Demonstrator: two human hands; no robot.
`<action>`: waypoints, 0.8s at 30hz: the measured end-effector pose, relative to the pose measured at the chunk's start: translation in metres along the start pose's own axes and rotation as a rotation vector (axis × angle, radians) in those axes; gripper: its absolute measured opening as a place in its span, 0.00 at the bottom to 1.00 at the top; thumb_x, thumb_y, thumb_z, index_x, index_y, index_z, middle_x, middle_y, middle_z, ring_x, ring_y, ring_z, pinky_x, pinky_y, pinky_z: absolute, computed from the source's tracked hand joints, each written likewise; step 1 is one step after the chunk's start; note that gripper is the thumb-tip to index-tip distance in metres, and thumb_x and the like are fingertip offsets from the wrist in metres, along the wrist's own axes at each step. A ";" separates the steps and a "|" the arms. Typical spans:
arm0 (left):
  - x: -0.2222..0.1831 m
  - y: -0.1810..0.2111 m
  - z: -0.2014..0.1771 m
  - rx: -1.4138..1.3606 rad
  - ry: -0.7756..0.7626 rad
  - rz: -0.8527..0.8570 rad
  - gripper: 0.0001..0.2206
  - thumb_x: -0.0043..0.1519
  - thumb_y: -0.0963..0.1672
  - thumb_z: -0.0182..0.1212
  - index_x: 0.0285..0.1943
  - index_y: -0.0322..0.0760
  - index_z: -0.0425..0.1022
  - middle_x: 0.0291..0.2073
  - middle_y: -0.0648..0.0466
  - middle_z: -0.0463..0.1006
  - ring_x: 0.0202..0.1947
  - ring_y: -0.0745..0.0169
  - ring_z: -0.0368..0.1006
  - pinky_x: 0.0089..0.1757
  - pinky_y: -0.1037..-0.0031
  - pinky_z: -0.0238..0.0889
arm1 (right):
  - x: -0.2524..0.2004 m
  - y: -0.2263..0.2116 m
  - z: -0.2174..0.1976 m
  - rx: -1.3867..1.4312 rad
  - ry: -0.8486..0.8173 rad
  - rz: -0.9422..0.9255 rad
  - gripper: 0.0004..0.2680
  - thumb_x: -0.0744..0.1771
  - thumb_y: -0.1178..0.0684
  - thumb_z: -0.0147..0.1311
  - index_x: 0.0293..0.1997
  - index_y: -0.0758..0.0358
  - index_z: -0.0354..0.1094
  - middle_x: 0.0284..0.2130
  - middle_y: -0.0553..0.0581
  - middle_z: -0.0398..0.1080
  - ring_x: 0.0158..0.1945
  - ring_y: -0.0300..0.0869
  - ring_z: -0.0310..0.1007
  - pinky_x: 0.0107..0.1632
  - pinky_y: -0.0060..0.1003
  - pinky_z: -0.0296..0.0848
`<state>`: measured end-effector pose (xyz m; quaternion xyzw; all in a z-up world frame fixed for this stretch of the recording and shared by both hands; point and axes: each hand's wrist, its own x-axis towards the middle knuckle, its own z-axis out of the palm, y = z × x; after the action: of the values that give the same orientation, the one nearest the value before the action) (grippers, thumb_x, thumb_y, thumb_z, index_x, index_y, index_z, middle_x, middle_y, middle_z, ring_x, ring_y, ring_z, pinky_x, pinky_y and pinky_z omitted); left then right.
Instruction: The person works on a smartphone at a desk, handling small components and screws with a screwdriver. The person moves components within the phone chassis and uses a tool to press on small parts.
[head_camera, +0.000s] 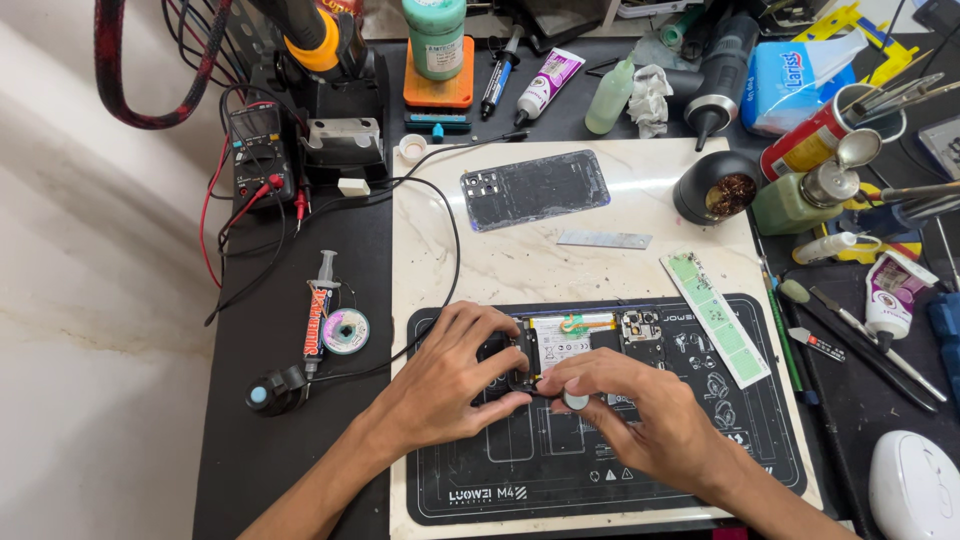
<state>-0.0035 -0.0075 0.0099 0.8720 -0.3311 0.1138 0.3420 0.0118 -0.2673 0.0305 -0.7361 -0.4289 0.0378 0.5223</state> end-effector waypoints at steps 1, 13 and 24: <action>0.000 0.000 0.000 0.000 0.000 -0.001 0.16 0.52 0.47 0.75 0.42 0.35 0.77 0.51 0.48 0.72 0.57 0.46 0.66 0.58 0.55 0.60 | -0.001 0.001 0.000 -0.003 0.005 -0.006 0.17 0.64 0.68 0.60 0.55 0.60 0.60 0.47 0.60 0.78 0.56 0.52 0.81 0.56 0.44 0.80; 0.000 0.002 0.000 -0.028 -0.003 -0.001 0.14 0.53 0.48 0.74 0.42 0.38 0.79 0.50 0.50 0.72 0.57 0.48 0.66 0.59 0.54 0.58 | -0.002 0.003 0.000 0.035 0.061 -0.059 0.16 0.64 0.68 0.60 0.54 0.60 0.60 0.47 0.62 0.78 0.55 0.50 0.82 0.55 0.43 0.83; 0.005 0.009 -0.001 0.022 -0.052 0.058 0.06 0.57 0.44 0.70 0.39 0.39 0.81 0.44 0.55 0.78 0.55 0.54 0.71 0.61 0.49 0.54 | -0.005 -0.008 -0.012 0.026 0.109 -0.071 0.16 0.64 0.69 0.60 0.54 0.62 0.61 0.47 0.63 0.78 0.55 0.52 0.82 0.55 0.43 0.84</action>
<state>-0.0060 -0.0145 0.0174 0.8684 -0.3635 0.1045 0.3205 0.0105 -0.2787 0.0402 -0.7147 -0.4250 -0.0153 0.5553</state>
